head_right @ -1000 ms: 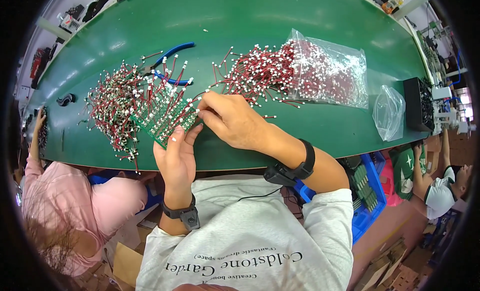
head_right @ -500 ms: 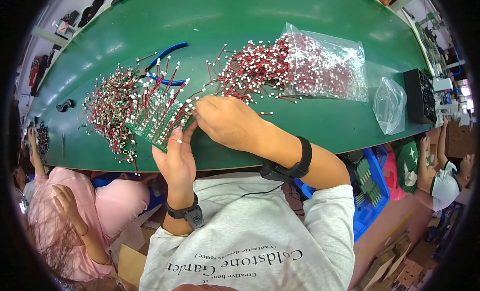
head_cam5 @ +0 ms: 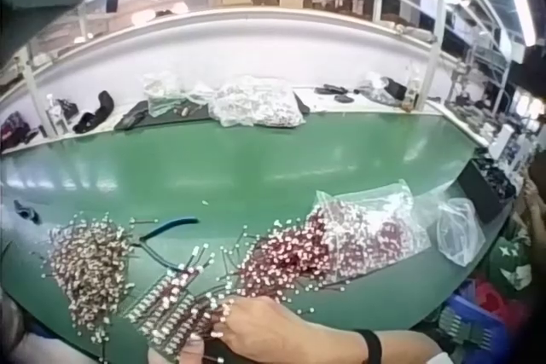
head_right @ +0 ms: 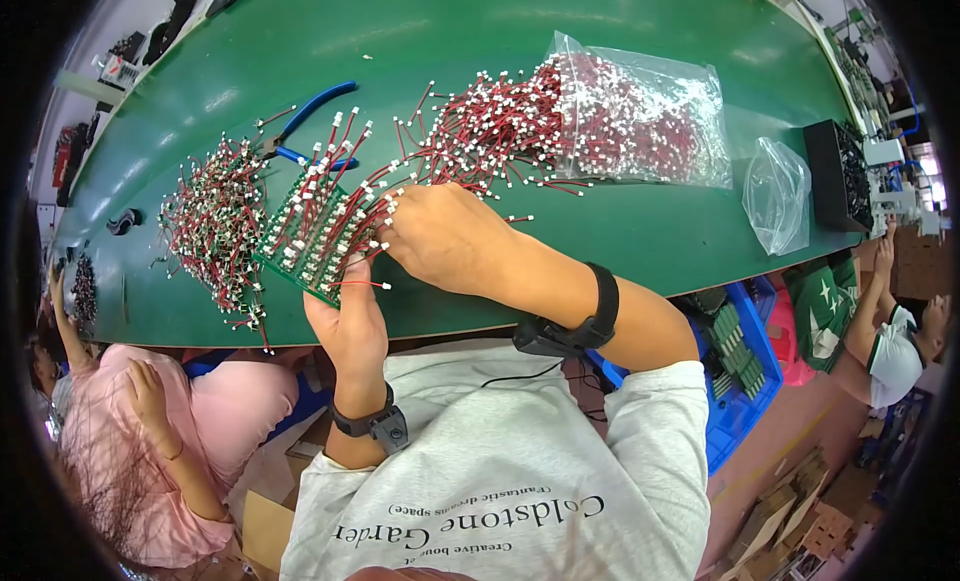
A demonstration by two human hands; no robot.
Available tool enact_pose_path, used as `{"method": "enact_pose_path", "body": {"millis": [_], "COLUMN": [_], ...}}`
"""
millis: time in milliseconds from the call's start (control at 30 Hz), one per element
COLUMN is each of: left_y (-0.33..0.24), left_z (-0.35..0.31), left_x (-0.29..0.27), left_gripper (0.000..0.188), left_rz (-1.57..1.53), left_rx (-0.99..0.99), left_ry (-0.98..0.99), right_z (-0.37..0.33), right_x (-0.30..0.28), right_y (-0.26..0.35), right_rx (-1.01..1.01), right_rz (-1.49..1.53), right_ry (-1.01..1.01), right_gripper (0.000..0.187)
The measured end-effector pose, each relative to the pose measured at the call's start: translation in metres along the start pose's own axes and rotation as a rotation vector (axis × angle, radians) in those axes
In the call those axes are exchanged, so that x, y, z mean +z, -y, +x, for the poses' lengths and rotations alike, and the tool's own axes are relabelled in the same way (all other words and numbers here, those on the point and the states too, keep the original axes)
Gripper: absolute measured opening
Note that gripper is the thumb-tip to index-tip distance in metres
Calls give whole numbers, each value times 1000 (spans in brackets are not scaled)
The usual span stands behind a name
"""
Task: The person inserts red and white wires into a circuit board by hand, places the completed board into a blue bin, and then retrieves a stack of boards to continue the process.
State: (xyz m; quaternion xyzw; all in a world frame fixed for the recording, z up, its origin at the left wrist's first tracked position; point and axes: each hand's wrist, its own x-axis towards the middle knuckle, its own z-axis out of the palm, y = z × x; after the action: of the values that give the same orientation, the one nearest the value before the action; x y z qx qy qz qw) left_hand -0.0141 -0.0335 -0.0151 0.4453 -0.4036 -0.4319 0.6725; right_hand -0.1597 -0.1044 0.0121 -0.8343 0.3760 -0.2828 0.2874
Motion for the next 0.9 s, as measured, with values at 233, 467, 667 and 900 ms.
{"method": "enact_pose_path", "body": {"millis": [233, 467, 667, 900], "left_y": [0, -9, -12, -4], "left_z": [-3, -4, -5, -2], "left_x": [-2, -1, 0, -6], "left_gripper": [19, 17, 15, 19], "left_rz": [127, 83, 116, 53], "left_rx": [22, 8, 10, -9], "left_ry": [5, -17, -14, -22], "right_z": [-2, -1, 1, 0], "right_x": [5, 2, 3, 8], "right_y": [-1, 1, 3, -1], "right_rx": [-65, -148, -127, -81], "right_rz": [-10, 28, 87, 95], "right_ry": [-30, -93, -88, -44], "right_gripper": [18, 20, 17, 13]}}
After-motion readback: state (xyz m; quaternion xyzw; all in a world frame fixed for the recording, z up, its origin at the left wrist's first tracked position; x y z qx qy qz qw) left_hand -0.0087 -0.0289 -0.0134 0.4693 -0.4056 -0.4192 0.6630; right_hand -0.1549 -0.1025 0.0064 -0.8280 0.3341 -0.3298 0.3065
